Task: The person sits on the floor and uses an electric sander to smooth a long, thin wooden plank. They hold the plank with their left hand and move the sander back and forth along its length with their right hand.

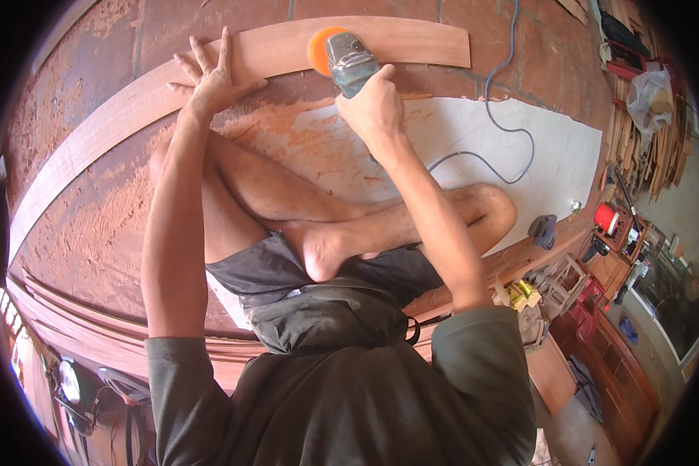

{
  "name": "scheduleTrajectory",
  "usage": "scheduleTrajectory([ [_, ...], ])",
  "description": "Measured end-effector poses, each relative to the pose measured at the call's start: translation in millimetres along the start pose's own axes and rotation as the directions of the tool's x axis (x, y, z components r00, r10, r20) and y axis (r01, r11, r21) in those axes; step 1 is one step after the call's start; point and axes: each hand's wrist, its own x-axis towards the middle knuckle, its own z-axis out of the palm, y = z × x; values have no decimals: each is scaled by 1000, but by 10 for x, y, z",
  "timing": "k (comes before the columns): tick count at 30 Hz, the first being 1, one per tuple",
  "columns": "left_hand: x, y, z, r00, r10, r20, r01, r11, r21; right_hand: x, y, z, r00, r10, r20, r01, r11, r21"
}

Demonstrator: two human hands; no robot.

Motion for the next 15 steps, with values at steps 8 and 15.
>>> scheduleTrajectory([
  [8,35,-40,73,999,15,-52,-11,997,82,778,601,-478,980,124,-155,-138,987,-84],
  [15,46,-666,-546,964,263,-45,-263,965,19,970,1096,-658,988,-25,-151,59,972,228],
])
